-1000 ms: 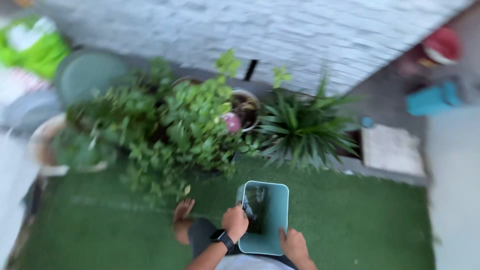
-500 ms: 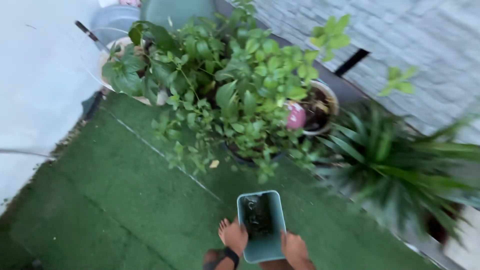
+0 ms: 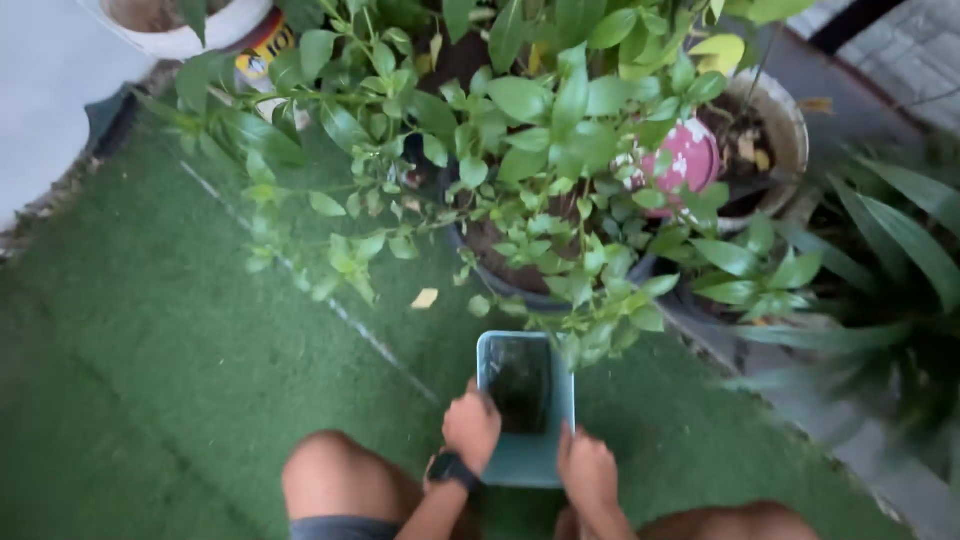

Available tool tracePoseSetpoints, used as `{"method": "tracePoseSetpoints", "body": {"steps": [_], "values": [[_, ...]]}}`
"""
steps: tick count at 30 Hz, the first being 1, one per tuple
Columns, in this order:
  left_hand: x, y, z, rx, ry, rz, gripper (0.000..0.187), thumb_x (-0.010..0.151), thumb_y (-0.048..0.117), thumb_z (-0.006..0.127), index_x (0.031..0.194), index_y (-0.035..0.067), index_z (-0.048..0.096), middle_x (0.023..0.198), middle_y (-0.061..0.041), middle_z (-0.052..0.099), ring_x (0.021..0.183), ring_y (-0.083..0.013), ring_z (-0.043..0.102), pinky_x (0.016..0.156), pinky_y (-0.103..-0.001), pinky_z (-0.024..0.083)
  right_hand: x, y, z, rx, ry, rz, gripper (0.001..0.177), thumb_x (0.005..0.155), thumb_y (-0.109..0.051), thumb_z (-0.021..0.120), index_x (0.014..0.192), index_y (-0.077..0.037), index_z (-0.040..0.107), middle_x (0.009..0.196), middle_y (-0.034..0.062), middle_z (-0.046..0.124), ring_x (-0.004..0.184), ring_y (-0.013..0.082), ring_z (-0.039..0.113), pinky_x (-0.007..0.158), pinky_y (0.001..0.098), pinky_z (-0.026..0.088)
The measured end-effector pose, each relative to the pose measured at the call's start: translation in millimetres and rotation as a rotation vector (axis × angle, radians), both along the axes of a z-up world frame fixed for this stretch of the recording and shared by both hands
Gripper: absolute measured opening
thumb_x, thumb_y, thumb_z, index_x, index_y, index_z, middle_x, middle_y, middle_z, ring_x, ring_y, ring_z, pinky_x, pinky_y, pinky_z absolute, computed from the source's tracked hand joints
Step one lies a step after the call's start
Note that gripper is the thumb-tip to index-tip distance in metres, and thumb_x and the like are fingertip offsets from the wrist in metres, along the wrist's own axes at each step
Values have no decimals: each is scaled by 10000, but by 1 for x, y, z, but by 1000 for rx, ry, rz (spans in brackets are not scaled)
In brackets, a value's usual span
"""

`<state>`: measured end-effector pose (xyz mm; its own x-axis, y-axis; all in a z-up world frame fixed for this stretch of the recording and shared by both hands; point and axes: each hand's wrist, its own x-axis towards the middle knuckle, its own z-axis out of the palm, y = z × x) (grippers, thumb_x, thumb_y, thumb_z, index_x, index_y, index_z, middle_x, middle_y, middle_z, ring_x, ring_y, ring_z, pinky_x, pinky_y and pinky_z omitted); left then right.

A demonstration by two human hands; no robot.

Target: Picking up fallen leaves and debris from plant pots and placing them into a small bin.

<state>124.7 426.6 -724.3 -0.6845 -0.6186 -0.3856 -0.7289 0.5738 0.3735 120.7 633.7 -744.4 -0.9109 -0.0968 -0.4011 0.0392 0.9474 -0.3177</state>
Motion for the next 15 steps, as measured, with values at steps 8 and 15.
{"method": "tracePoseSetpoints", "body": {"steps": [8,15], "values": [[1,5,27,-24,178,90,342,1014,397,466,1022,102,637,828,-217,728,728,-468,691,628,-607,549,-30,-47,136,-298,815,88,459,1076,-354,480,1025,48,695,923,293,665,860,439,656,749,497,542],[-6,7,4,-2,166,100,429,1052,449,386,1026,108,645,873,-224,728,789,-473,700,677,-611,555,-86,-111,-184,-1128,-788,-825,576,1055,-439,386,1012,10,746,964,152,769,840,291,731,825,438,596]]}}
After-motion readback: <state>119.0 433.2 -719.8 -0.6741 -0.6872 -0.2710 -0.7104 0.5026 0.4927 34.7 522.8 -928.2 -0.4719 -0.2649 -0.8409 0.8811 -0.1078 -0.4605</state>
